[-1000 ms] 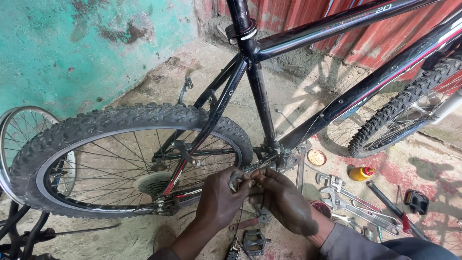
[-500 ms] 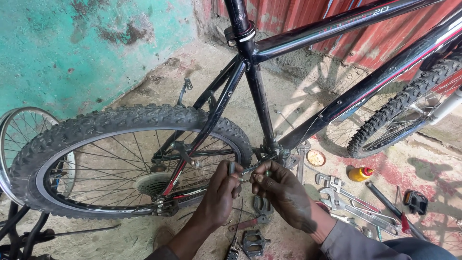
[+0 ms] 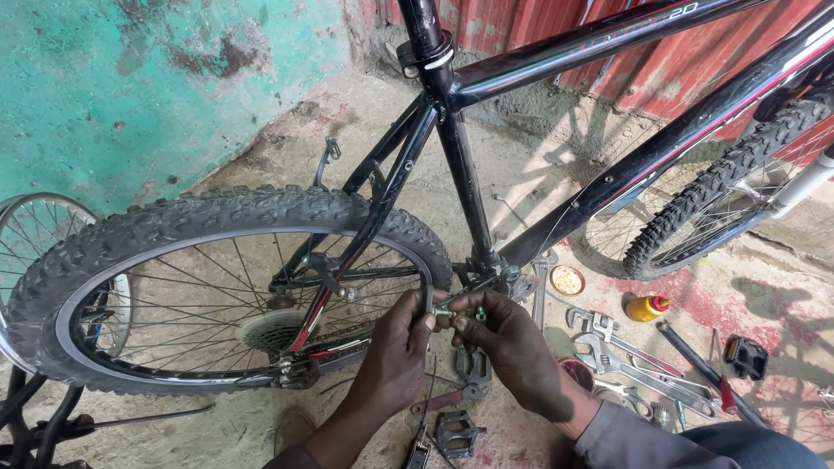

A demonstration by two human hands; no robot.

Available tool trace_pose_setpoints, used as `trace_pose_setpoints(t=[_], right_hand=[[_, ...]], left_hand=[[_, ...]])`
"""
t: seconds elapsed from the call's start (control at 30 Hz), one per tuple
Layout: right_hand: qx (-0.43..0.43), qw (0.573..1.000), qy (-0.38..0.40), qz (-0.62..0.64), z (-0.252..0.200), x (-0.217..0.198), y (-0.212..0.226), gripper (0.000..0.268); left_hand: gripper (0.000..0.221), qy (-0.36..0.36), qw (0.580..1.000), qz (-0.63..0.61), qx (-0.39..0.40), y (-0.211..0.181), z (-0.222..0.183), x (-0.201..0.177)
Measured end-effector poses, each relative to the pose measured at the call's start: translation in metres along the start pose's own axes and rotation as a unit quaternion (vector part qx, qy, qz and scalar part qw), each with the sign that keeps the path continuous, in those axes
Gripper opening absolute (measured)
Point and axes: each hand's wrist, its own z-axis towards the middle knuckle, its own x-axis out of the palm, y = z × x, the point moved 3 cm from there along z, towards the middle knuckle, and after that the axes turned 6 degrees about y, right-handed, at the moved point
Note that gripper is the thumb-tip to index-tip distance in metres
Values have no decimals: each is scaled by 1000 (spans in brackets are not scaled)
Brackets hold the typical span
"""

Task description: Servicing the rear wheel and chain assembly of a bicycle using a multi-tool.

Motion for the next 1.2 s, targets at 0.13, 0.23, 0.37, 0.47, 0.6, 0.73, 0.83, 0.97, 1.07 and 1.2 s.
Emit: trace_pose_setpoints(t=[0.13, 0.23, 0.37, 0.47, 0.6, 0.73, 0.83, 0.97, 1.07, 1.2], right_hand=[[2, 999, -30, -34, 3, -4, -7, 19], [-19, 997, -29, -73, 2, -5, -5, 17], [-30, 994, -33, -101, 2, -5, -5, 21], [-31, 994, -31, -102, 1, -3, -2, 20], [-56, 993, -25, -98, 2, -2, -2, 20], [-101, 989, -4, -105, 1, -4, -3, 19], [-86, 984, -28, -155, 1, -6, -4, 21], [-93, 986, -22, -139, 1, -5, -2, 22], [-101, 982, -16, -157, 0, -4, 0, 21], [-104, 977, -12, -185, -1, -3, 3, 22]], left_hand=[[31, -14, 996, 74, 47, -12, -6, 1], [25, -38, 981, 122, 145, -12, -9, 4], [33, -53, 979, 130, 148, -9, -8, 5], [42, -51, 986, 91, 131, -4, -6, 5], [43, -54, 992, 51, 102, 3, -2, 4], [39, -40, 995, 25, 89, 15, 2, 6], [28, -62, 985, -62, 147, 39, 9, 9], [27, -51, 985, -114, 122, 33, 9, 6], [37, -49, 993, -57, 90, 17, 3, 4], [37, -33, 999, -11, 35, 9, 0, 2]])
